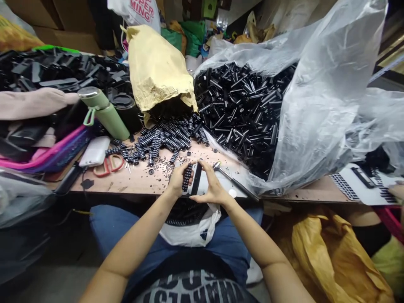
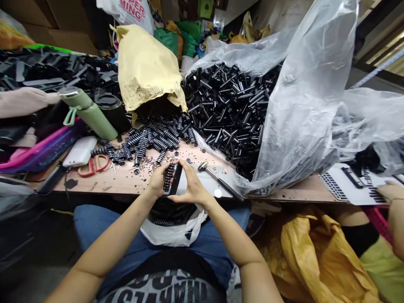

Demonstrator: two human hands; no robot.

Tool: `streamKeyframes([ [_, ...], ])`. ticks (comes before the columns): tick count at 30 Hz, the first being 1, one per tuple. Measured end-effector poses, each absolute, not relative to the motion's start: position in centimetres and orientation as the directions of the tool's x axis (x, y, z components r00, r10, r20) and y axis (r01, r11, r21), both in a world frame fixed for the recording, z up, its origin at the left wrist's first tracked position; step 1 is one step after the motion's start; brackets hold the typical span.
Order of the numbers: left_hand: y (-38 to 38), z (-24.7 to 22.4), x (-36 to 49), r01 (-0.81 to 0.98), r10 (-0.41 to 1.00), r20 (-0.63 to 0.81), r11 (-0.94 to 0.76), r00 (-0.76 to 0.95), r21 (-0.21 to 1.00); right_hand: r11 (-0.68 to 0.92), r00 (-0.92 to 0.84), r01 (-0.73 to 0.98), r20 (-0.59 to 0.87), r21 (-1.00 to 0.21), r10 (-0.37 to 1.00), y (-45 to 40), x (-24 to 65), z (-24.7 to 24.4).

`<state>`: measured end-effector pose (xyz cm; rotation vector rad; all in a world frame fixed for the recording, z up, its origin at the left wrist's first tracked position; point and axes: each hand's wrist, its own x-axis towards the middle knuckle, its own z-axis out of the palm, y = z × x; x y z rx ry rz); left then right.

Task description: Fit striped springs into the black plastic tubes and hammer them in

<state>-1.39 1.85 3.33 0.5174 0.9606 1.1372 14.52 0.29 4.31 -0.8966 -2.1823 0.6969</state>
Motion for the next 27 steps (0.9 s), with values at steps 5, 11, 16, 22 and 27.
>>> streamKeyframes([
  [5, 1.5, 3.8, -1.0, -0.537, 0.869, -0.48, 0.465, 0.124, 0.704, 0.657, -0.587, 0.34, 0.394, -0.672, 0.707, 1.2, 13.9, 3.5],
  [11, 1.6, 3.9, -0.7, -0.514, 0.862, -0.498, 0.471, 0.095, 0.717, 0.559, -0.558, 0.294, 0.336, -0.775, 0.759, 1.5, 14.0, 2.0],
  [16, 1.6, 4.0, -0.5, -0.487, 0.867, -0.486, 0.473, 0.11, 0.734, 0.514, -0.524, 0.181, 0.36, -0.838, 0.772, 1.3, 14.1, 1.0],
  [22, 1.3, 4.0, -0.5, -0.457, 0.883, -0.453, 0.455, 0.121, 0.765, 0.443, -0.494, 0.168, 0.313, -0.881, 0.811, 1.1, 13.6, 0.5],
  [27, 1.3, 4.4, -0.4, -0.455, 0.872, -0.477, 0.472, 0.113, 0.755, 0.424, -0.499, 0.121, 0.315, -0.897, 0.808, 1.0, 13.5, 0.7],
])
